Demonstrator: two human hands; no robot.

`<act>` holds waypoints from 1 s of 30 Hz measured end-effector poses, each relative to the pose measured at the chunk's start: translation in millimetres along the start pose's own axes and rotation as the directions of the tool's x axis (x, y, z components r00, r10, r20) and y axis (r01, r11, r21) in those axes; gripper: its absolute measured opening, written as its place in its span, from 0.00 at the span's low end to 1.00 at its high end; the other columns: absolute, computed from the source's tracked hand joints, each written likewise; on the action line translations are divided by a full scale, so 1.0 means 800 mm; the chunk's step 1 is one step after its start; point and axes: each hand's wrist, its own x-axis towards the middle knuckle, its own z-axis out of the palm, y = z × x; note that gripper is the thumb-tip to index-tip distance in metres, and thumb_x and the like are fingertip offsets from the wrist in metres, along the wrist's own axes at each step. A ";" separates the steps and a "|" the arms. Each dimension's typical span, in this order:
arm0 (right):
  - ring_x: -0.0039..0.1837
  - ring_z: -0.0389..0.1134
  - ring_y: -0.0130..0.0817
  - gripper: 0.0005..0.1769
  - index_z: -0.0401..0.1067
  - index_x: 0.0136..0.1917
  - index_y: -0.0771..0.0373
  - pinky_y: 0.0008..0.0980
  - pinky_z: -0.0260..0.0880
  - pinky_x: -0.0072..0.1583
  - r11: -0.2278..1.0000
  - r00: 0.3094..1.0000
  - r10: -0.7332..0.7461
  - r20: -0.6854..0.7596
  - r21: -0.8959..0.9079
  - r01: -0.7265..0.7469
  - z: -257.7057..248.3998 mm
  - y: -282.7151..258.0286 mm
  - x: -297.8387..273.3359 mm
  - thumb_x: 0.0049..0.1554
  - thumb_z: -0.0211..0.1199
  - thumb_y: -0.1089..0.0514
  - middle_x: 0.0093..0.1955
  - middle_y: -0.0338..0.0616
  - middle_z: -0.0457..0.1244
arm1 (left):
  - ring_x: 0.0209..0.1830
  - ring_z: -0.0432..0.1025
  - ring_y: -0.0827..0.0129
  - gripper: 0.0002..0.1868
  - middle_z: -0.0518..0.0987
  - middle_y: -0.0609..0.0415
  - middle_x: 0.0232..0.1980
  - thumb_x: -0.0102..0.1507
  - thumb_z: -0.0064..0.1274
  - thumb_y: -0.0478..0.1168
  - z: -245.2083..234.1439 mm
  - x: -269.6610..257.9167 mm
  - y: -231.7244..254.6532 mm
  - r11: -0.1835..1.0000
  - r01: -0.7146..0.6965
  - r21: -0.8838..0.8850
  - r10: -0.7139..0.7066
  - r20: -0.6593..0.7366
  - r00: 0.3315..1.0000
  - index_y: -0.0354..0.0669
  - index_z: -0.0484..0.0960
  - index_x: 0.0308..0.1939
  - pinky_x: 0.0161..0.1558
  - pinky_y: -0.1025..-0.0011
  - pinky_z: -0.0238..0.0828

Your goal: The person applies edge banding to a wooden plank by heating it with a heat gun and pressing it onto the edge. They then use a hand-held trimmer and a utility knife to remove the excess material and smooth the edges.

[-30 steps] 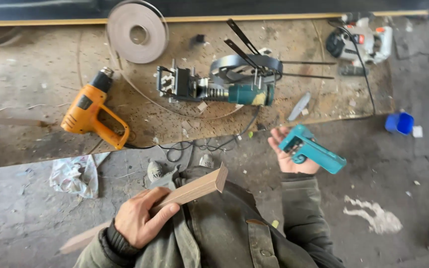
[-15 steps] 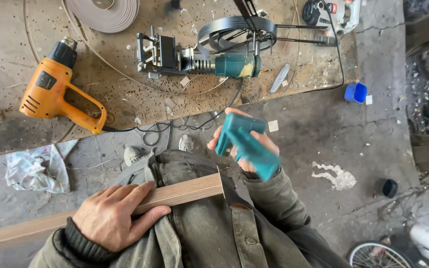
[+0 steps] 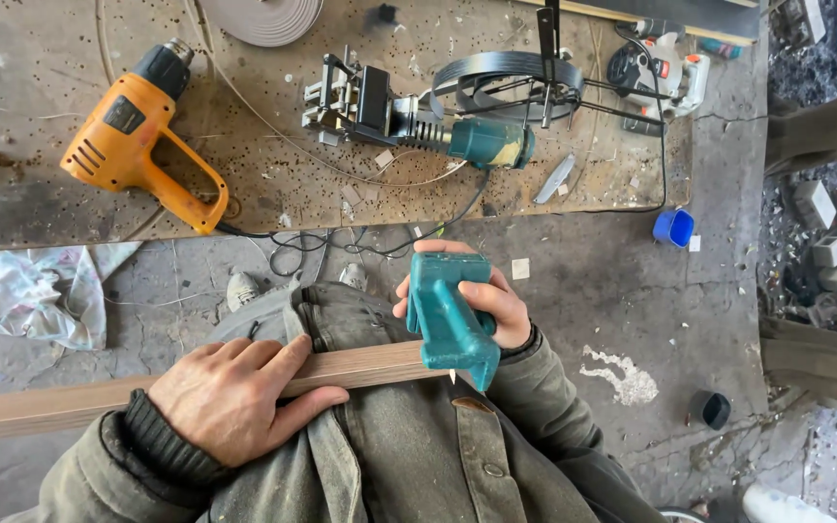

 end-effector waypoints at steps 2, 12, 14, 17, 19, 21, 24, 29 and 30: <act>0.60 0.71 0.55 0.40 0.58 0.77 0.71 0.47 0.72 0.63 1.000 1.000 0.013 -0.006 -0.020 -0.013 -0.001 -0.003 0.001 0.57 0.58 0.48 0.58 0.65 0.66 | 0.27 0.77 0.53 0.31 0.81 0.50 0.30 0.56 0.56 0.65 0.001 0.001 0.000 1.000 0.007 -0.004 -0.007 0.018 1.000 0.39 0.84 0.44 0.29 0.60 0.74; 0.62 0.70 0.55 0.40 0.57 0.77 0.72 0.49 0.71 0.65 0.997 0.991 0.077 0.112 0.006 -0.078 -0.023 0.002 -0.002 0.59 0.61 0.49 0.60 0.65 0.65 | 0.27 0.78 0.54 0.34 0.82 0.50 0.30 0.55 0.56 0.66 0.010 0.005 0.002 0.999 0.046 -0.019 -0.046 0.020 0.999 0.39 0.84 0.46 0.29 0.60 0.75; 0.62 0.70 0.55 0.40 0.56 0.77 0.72 0.50 0.71 0.66 0.994 0.990 0.095 0.100 0.034 -0.099 -0.024 0.003 -0.003 0.59 0.62 0.49 0.61 0.65 0.65 | 0.26 0.78 0.54 0.36 0.82 0.50 0.30 0.54 0.56 0.67 0.014 0.006 0.002 0.998 0.053 -0.018 -0.052 0.015 0.999 0.38 0.84 0.46 0.29 0.60 0.75; 0.62 0.70 0.55 0.41 0.55 0.78 0.70 0.51 0.71 0.66 0.990 0.986 0.121 0.110 0.062 -0.128 -0.028 0.004 -0.004 0.59 0.63 0.49 0.61 0.65 0.65 | 0.26 0.79 0.55 0.37 0.82 0.50 0.30 0.52 0.56 0.70 0.018 0.008 0.003 0.998 0.061 -0.001 -0.061 0.017 0.998 0.38 0.84 0.43 0.29 0.61 0.75; 0.61 0.70 0.56 0.41 0.55 0.77 0.68 0.52 0.71 0.64 0.981 0.977 0.173 0.124 0.067 -0.183 -0.033 0.004 -0.002 0.57 0.64 0.50 0.63 0.63 0.64 | 0.26 0.79 0.56 0.33 0.81 0.50 0.29 0.53 0.55 0.70 0.020 0.011 0.004 0.998 0.062 0.030 -0.063 0.033 0.997 0.42 0.82 0.35 0.29 0.61 0.76; 0.62 0.71 0.56 0.40 0.56 0.76 0.69 0.52 0.72 0.64 0.977 0.970 0.197 0.142 0.058 -0.207 -0.041 0.009 -0.001 0.57 0.64 0.49 0.63 0.64 0.64 | 0.25 0.79 0.56 0.31 0.80 0.51 0.29 0.54 0.55 0.70 0.022 0.010 0.006 0.997 0.067 0.035 -0.068 0.025 0.997 0.43 0.80 0.32 0.29 0.61 0.76; 0.63 0.70 0.54 0.40 0.57 0.76 0.71 0.48 0.71 0.65 0.973 0.961 0.218 0.168 0.043 -0.228 -0.052 0.018 0.000 0.58 0.63 0.48 0.65 0.68 0.64 | 0.25 0.78 0.56 0.30 0.80 0.51 0.28 0.55 0.55 0.69 0.025 0.012 0.004 0.996 0.071 0.050 -0.072 0.004 0.997 0.45 0.79 0.29 0.28 0.61 0.75; 0.67 0.68 0.51 0.39 0.57 0.76 0.72 0.43 0.69 0.69 0.970 0.958 0.228 0.171 0.043 -0.239 -0.052 0.022 0.002 0.59 0.63 0.47 0.66 0.72 0.63 | 0.25 0.78 0.56 0.29 0.80 0.52 0.26 0.56 0.53 0.69 0.032 0.016 -0.006 0.992 0.103 0.074 -0.104 0.016 0.994 0.45 0.78 0.28 0.27 0.61 0.75; 0.66 0.68 0.52 0.39 0.57 0.75 0.72 0.44 0.69 0.68 0.968 0.956 0.237 0.172 0.042 -0.248 -0.052 0.023 0.004 0.59 0.62 0.48 0.65 0.73 0.63 | 0.24 0.78 0.56 0.30 0.79 0.52 0.25 0.57 0.52 0.69 0.031 0.019 -0.007 0.991 0.106 0.084 -0.109 0.023 0.994 0.45 0.78 0.28 0.26 0.61 0.75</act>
